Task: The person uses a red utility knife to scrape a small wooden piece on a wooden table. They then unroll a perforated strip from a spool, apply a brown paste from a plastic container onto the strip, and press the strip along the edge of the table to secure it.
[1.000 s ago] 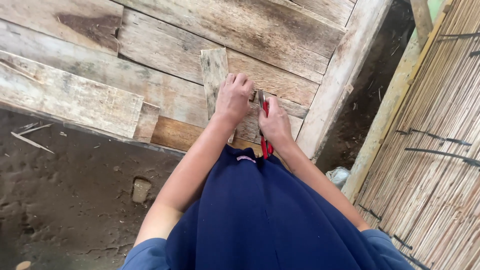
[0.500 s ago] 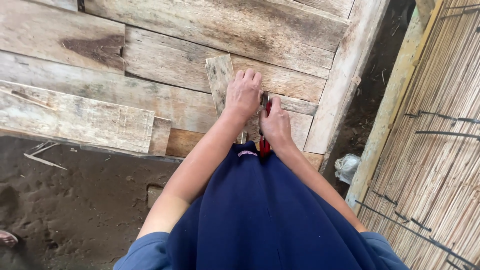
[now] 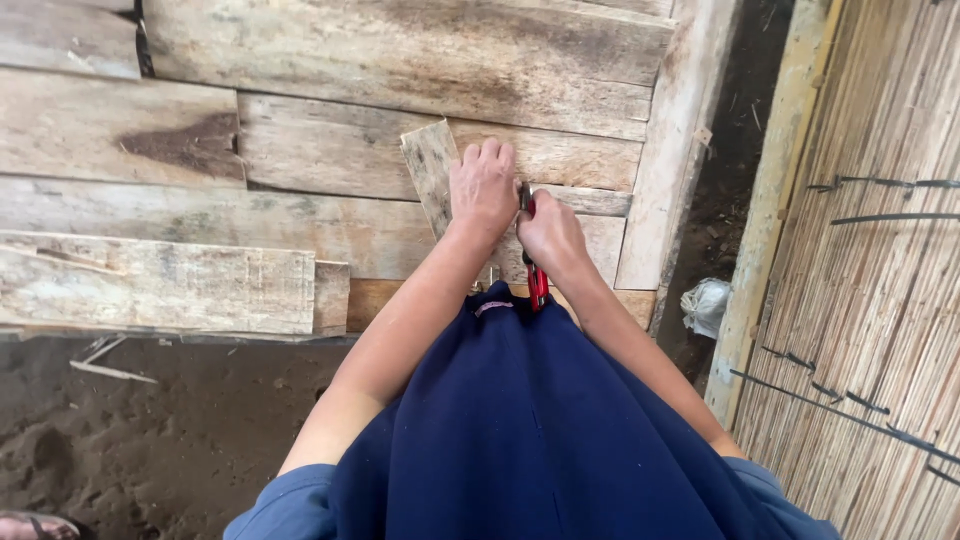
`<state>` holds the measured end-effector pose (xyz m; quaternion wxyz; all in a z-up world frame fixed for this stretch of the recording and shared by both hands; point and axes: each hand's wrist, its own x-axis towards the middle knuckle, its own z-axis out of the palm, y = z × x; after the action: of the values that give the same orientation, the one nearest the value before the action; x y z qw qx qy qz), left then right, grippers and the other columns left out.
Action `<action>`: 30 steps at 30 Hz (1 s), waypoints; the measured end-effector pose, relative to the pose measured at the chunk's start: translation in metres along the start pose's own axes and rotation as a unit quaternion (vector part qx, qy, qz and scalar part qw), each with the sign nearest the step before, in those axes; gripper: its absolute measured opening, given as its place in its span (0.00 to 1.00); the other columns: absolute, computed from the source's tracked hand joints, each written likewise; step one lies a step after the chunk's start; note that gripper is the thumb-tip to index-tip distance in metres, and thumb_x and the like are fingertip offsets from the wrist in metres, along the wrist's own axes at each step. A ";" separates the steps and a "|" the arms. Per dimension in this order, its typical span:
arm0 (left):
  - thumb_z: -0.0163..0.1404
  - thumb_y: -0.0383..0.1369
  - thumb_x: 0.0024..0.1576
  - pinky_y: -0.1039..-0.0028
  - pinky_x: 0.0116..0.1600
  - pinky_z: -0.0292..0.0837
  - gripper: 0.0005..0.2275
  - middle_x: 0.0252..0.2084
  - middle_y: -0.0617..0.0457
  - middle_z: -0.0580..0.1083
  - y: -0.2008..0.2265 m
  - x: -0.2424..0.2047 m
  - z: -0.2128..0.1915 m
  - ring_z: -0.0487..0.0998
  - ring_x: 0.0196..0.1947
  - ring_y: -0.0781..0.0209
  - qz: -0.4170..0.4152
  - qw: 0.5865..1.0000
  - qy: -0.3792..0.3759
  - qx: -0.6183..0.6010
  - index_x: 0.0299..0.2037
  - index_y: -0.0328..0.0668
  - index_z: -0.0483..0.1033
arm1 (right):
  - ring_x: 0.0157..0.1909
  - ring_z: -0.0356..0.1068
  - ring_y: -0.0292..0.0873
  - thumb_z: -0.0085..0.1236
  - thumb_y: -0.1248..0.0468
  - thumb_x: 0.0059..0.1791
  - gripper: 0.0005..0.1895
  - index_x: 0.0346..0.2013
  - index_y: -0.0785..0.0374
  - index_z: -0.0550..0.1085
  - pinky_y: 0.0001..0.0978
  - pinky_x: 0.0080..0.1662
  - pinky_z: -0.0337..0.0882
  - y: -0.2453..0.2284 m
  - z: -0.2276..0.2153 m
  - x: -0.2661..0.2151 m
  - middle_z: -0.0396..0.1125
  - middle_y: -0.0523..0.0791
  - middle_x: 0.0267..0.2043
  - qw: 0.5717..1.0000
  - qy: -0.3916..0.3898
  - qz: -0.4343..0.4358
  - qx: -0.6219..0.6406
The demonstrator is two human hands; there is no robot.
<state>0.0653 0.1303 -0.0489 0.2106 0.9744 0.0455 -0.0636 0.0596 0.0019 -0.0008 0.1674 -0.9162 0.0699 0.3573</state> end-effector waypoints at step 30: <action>0.58 0.45 0.53 0.32 0.71 0.42 0.27 0.74 0.54 0.60 0.037 -0.065 0.009 0.51 0.76 0.38 0.122 0.980 0.132 0.081 0.65 0.56 0.71 | 0.48 0.73 0.59 0.66 0.59 0.44 0.20 0.51 0.53 0.74 0.51 0.50 0.74 0.161 -0.022 0.014 0.67 0.47 0.47 0.954 0.264 -0.026 0.137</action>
<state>0.0049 0.0885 -0.0330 0.1292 0.9863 -0.0519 0.0888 0.0436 -0.1566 -0.0364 0.2757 -0.9478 0.1361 0.0849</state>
